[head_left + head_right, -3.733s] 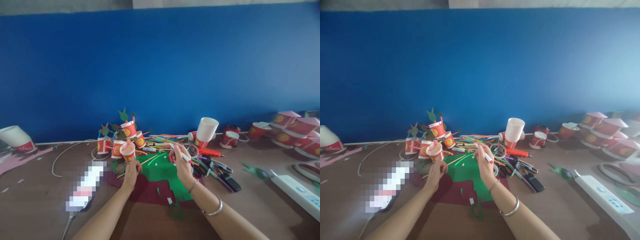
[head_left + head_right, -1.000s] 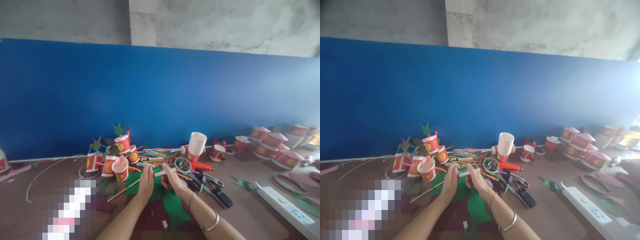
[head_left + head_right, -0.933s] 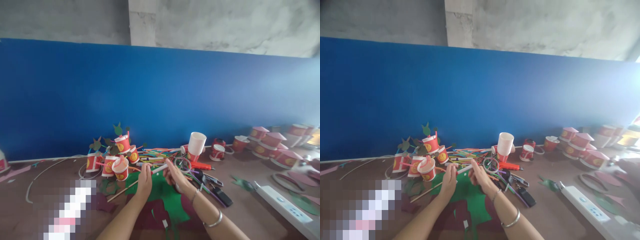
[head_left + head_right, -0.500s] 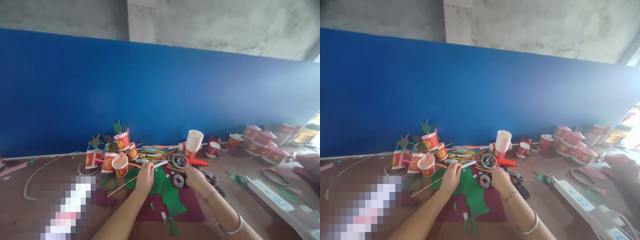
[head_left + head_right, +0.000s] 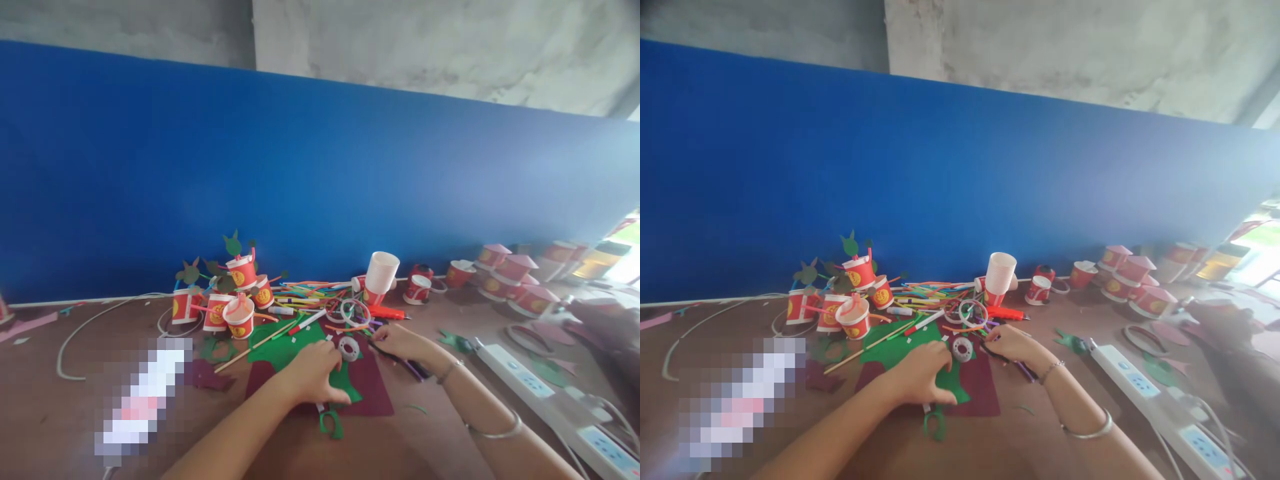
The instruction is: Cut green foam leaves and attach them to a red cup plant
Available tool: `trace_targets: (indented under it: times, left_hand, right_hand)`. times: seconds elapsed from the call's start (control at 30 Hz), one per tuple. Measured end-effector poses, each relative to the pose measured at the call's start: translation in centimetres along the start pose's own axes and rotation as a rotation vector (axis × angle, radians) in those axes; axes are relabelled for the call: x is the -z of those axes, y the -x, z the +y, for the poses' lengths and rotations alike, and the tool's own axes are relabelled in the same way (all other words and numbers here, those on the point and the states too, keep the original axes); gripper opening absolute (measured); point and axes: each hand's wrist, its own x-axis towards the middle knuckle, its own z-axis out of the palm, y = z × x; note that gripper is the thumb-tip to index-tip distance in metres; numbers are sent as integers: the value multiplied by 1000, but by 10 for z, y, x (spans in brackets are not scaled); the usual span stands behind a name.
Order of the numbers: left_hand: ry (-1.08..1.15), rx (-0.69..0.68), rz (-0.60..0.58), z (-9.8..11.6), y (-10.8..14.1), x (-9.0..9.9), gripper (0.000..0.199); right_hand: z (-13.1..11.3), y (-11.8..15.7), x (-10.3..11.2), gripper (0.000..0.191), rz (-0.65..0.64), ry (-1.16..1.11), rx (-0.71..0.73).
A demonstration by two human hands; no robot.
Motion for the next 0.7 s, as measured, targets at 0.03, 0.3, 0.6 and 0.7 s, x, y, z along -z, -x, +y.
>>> trace_targets:
  times: [0.03, 0.3, 0.6, 0.7]
  left_hand:
    - [-46, 6, -38, 7, 3, 1, 48]
    - [-133, 127, -128, 25, 30, -4, 20]
    - [-66, 168, -79, 29, 28, -5, 28]
    - [-104, 142, -66, 25, 29, -11, 15]
  right_hand:
    - [1, 4, 1, 25, -38, -33, -11]
    - [21, 55, -18, 40, -142, -485, -132]
    - [14, 27, -17, 31, -73, -885, -181]
    - [15, 27, -19, 33, -154, -843, -183]
